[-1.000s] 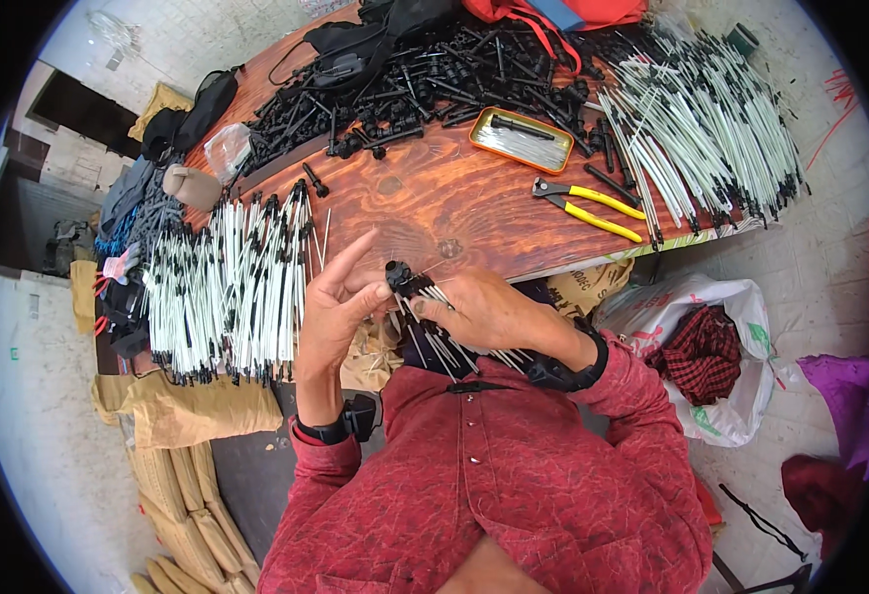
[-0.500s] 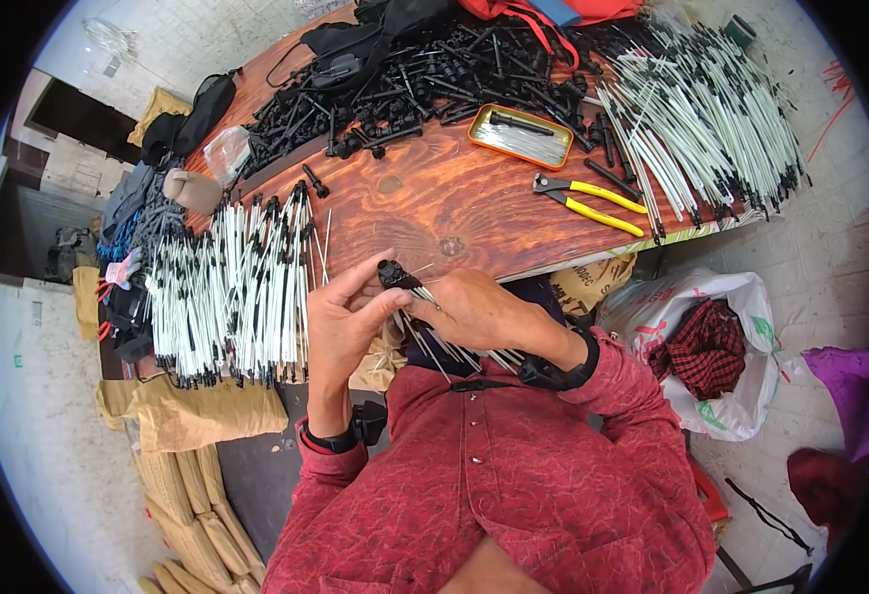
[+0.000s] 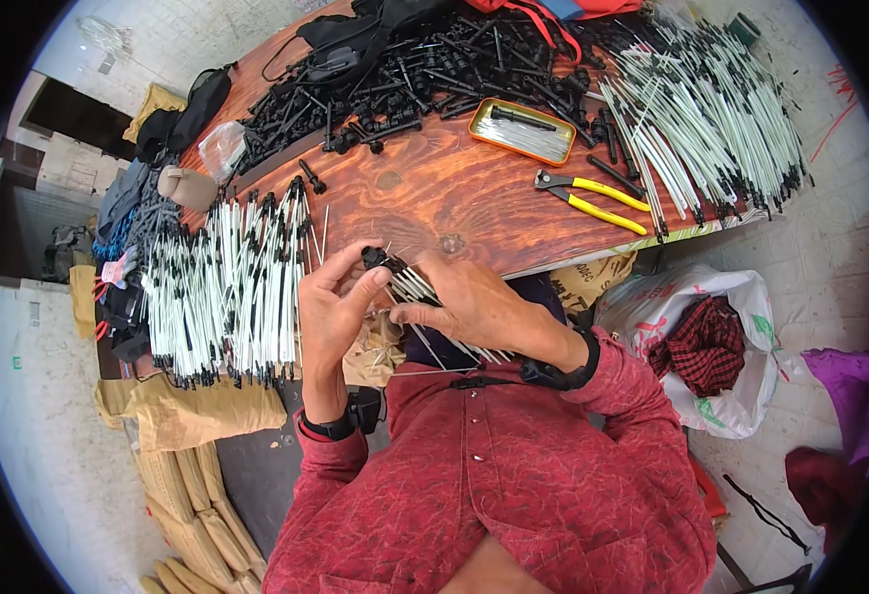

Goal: Assembling black connectors onto white rods and organizing them into bundles.

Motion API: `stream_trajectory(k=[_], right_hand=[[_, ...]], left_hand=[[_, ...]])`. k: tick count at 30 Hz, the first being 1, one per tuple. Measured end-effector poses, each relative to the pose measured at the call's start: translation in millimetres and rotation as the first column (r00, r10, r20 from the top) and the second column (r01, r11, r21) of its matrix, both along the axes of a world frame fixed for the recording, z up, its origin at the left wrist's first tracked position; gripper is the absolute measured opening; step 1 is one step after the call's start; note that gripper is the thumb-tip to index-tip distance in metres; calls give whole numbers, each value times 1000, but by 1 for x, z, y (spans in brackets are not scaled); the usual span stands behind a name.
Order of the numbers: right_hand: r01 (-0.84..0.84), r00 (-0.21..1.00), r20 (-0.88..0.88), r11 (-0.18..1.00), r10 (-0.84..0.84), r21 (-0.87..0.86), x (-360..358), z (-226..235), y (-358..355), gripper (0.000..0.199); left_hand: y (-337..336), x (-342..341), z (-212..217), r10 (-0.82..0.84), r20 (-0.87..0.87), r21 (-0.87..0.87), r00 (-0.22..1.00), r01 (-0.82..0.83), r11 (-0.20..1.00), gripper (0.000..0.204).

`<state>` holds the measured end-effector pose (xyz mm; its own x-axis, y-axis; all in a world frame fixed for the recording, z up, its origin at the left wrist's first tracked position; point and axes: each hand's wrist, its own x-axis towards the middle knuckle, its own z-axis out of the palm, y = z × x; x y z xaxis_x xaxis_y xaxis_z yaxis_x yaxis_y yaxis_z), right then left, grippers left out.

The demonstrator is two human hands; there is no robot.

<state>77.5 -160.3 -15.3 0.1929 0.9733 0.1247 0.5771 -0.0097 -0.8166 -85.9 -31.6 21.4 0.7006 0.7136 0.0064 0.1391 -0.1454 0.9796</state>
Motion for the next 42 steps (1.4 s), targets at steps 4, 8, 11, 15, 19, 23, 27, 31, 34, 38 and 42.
stream_trajectory(k=[4, 8, 11, 15, 19, 23, 27, 31, 34, 38, 42], right_hand=[[58, 992, -124, 981, -34, 187, -4, -3, -10, 32], [125, 992, -35, 967, -120, 224, -11, -17, -13, 27], [183, 981, 15, 942, -195, 281, -18, -19, -11, 20], [206, 972, 47, 935, -229, 288, -18, -18, -9, 18], [185, 979, 23, 935, -201, 301, -18, -13, -10, 20], [150, 987, 14, 937, -163, 317, -17, -9, -11, 21], [146, 989, -28, 932, -145, 331, -17, -1, -9, 22], [172, 985, -74, 947, -158, 270, -18, -3, -6, 24], [181, 982, -86, 955, -165, 235, -18, -4, -8, 25], [146, 989, -59, 954, -135, 264, -21, -1, -11, 26], [36, 998, -54, 976, -25, 215, -14, 3, -14, 25]], left_hand=[[2, -3, -3, -7, 20, -41, 1000, 8, 999, 35], [5, -5, -6, -53, 60, -83, 997, 58, 995, 36], [8, -5, -7, -69, 74, -113, 995, 77, 991, 37], [9, -9, -6, -86, 61, -170, 994, 95, 981, 40], [10, -11, -9, -77, 72, -239, 994, 93, 966, 43], [13, -11, -17, -105, 165, -229, 981, 141, 963, 48], [16, -8, -13, -149, 222, -201, 964, 194, 960, 55], [15, -7, -13, -144, 172, -159, 975, 171, 972, 57], [11, -9, -15, -134, 130, -170, 982, 156, 973, 56], [-1, -12, -8, -88, 114, -215, 990, 111, 970, 53], [1, -25, -15, -118, 150, -199, 982, 147, 969, 56]])
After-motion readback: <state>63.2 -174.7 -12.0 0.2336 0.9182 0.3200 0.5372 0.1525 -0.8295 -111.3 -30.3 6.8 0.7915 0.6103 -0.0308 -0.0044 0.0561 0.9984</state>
